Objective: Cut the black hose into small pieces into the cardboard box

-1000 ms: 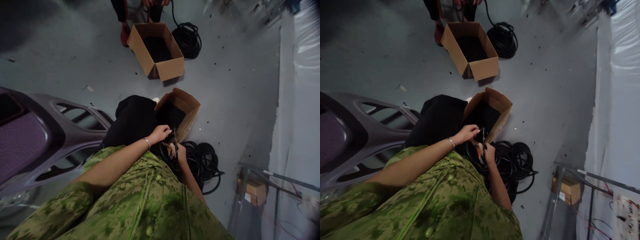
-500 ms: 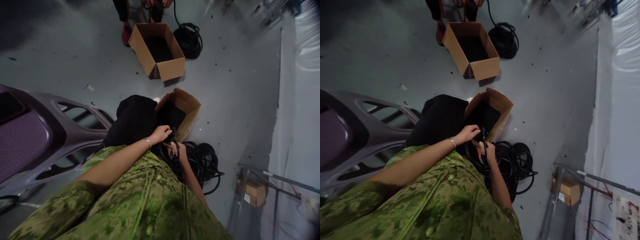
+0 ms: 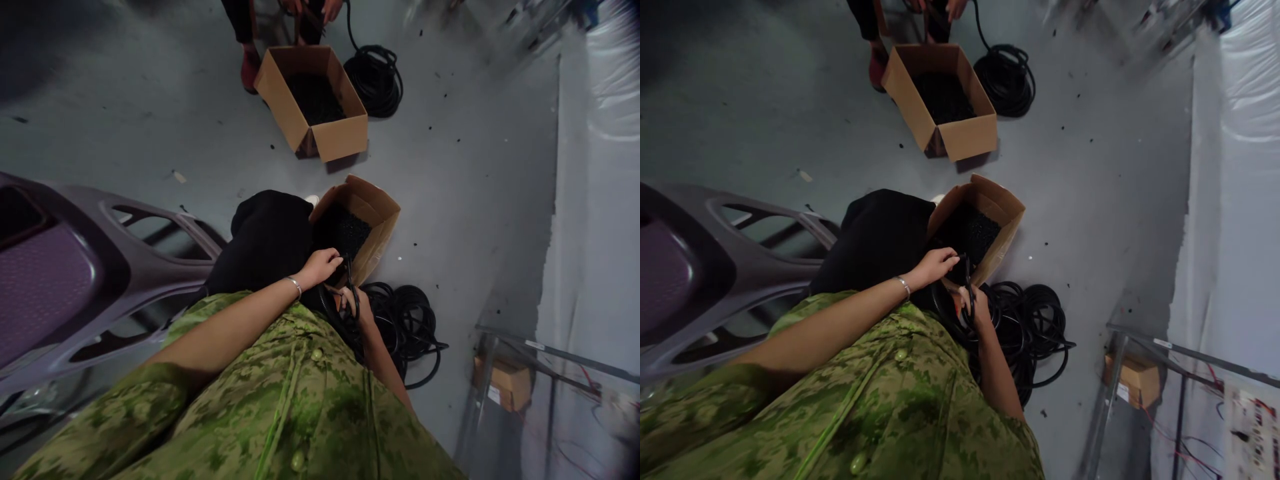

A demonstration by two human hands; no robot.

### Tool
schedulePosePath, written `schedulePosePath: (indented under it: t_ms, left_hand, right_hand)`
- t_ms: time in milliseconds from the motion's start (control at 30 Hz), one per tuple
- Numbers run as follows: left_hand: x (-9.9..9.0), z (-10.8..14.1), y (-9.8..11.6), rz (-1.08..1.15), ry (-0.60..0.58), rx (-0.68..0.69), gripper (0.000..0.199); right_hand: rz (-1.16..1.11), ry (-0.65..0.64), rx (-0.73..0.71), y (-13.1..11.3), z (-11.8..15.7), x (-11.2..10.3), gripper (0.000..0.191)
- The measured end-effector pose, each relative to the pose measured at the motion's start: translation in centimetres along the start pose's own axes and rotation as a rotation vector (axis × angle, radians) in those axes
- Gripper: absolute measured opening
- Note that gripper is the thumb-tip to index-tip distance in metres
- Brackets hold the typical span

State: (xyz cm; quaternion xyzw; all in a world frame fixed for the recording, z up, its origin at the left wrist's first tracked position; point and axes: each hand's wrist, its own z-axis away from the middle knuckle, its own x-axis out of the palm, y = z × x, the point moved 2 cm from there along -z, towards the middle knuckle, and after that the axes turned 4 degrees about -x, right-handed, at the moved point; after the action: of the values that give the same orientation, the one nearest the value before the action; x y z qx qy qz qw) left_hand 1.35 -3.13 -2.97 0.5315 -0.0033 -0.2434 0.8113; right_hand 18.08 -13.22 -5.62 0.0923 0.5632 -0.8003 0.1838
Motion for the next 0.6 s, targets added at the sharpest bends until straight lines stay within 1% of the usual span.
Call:
schedulePosePath:
  t_ms: [133, 267, 600]
  left_hand:
    - [0.0, 0.2, 0.1, 0.086, -0.050, 0.028, 0.025]
    - [-0.1, 0.3, 0.2, 0.108, -0.063, 0.067, 0.029]
    - [-0.1, 0.3, 0.1, 0.081, -0.067, 0.095, 0.029]
  right_hand:
    - [-0.026, -0.023, -0.023, -1.2, 0.4, -0.1, 0.045]
    - [-0.020, -0.018, -0.034, -1.8, 0.5, 0.0, 0.044]
    - [0.007, -0.019, -0.028, -1.9, 0.7, -0.5, 0.044]
